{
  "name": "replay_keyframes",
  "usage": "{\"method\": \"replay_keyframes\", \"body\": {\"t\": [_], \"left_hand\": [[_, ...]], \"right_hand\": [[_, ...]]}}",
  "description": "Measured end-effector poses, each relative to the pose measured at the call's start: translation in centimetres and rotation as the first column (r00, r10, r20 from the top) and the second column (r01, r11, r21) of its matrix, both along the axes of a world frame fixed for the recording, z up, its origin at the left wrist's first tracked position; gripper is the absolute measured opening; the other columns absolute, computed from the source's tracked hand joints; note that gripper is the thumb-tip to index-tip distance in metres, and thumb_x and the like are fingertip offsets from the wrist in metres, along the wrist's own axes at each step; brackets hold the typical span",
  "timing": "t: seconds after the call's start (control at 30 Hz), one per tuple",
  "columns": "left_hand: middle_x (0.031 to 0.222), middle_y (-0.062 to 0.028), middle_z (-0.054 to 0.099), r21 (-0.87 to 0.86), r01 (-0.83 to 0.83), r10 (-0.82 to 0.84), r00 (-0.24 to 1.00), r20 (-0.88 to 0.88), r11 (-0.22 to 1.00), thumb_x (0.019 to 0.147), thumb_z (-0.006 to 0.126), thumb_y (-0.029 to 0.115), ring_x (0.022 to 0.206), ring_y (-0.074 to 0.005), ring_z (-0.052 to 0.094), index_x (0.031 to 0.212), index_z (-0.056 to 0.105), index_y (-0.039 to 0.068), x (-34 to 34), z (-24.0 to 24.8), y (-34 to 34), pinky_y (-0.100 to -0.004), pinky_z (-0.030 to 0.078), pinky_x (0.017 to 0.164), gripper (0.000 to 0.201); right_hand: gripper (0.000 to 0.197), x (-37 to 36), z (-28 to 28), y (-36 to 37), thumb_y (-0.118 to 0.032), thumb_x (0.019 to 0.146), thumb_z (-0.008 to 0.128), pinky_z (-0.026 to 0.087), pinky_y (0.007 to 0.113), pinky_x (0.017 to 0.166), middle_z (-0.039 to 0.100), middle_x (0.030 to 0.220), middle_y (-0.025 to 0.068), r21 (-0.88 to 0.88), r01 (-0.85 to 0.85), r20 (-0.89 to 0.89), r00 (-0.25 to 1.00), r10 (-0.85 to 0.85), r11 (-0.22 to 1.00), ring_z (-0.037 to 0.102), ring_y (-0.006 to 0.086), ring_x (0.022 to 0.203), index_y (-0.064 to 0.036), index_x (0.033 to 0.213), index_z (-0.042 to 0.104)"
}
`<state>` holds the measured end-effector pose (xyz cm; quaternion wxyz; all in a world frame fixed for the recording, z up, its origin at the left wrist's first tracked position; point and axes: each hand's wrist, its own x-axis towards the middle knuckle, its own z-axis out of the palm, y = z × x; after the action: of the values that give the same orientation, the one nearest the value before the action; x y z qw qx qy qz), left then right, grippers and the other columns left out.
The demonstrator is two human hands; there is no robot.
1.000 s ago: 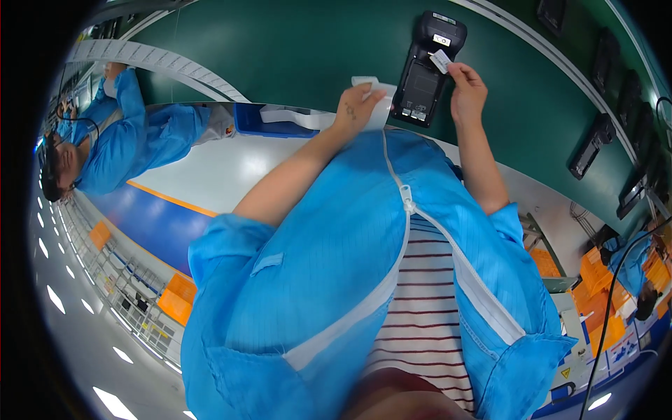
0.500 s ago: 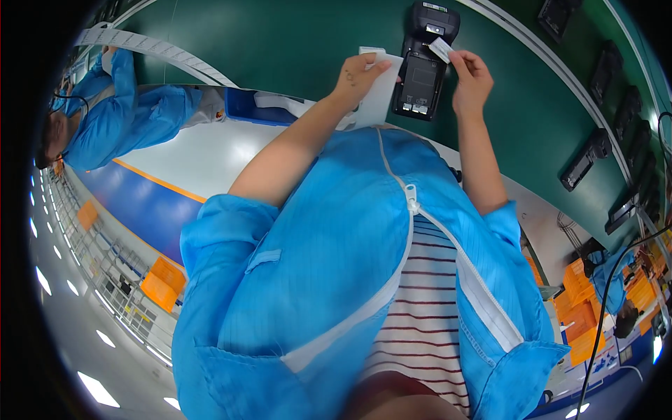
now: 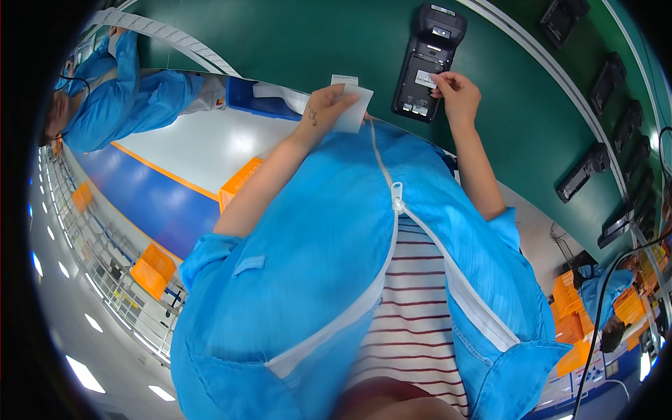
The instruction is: The person peels small labels from a label strip and applies them by hand to electronic devices on a production line.
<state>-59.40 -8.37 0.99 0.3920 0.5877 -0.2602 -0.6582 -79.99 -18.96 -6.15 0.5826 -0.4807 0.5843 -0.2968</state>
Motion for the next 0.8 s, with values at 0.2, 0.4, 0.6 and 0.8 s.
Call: {"method": "replay_keyframes", "body": {"t": [0.2,0.4,0.6,0.8], "left_hand": [[0.079,-0.0113,0.059,-0.023,-0.032,0.031,0.999,-0.037,0.999,0.083,0.048,0.016,0.068,-0.0151,0.059,0.096,0.050,-0.002,0.32,-0.05,0.33,-0.0236,0.048,0.060,0.022],[0.078,-0.0104,0.059,-0.019,-0.034,0.033,0.998,-0.061,0.999,0.083,0.048,0.018,0.068,-0.0144,0.059,0.096,0.049,0.000,0.38,-0.05,0.36,-0.0234,0.047,0.062,0.022],[0.076,-0.0101,0.059,-0.017,-0.036,0.035,0.996,-0.084,0.999,0.083,0.047,0.021,0.068,-0.0139,0.058,0.095,0.049,0.001,0.39,-0.16,0.30,-0.0237,0.047,0.062,0.023],[0.076,-0.0105,0.059,-0.001,-0.049,0.048,0.991,-0.121,0.999,0.083,0.046,0.021,0.067,-0.0145,0.058,0.094,0.049,0.000,0.33,-0.27,0.22,-0.0237,0.047,0.061,0.023]], "right_hand": [[0.012,0.20,0.23,0.10,-0.007,0.068,0.064,0.046,0.019,0.048,0.057,0.059,0.0056,-0.002,0.015,-0.019,1.000,-0.015,1.000,0.055,0.0098,0.049,0.0030,0.071,0.059],[0.011,0.22,0.01,0.22,-0.007,0.068,0.064,0.046,0.019,0.048,0.057,0.059,0.0053,-0.009,0.018,-0.008,1.000,-0.018,1.000,0.055,0.0094,0.049,0.0026,0.071,0.059],[0.011,0.32,0.13,0.25,-0.007,0.068,0.065,0.046,0.019,0.048,0.057,0.058,0.0049,-0.027,0.012,-0.020,1.000,-0.013,1.000,0.055,0.0090,0.049,0.0023,0.070,0.059],[0.011,0.77,0.68,0.18,-0.007,0.068,0.064,0.045,0.018,0.047,0.057,0.058,0.0052,-0.059,-0.022,-0.111,0.994,0.015,0.998,0.055,0.0085,0.048,0.0020,0.071,0.058]]}}
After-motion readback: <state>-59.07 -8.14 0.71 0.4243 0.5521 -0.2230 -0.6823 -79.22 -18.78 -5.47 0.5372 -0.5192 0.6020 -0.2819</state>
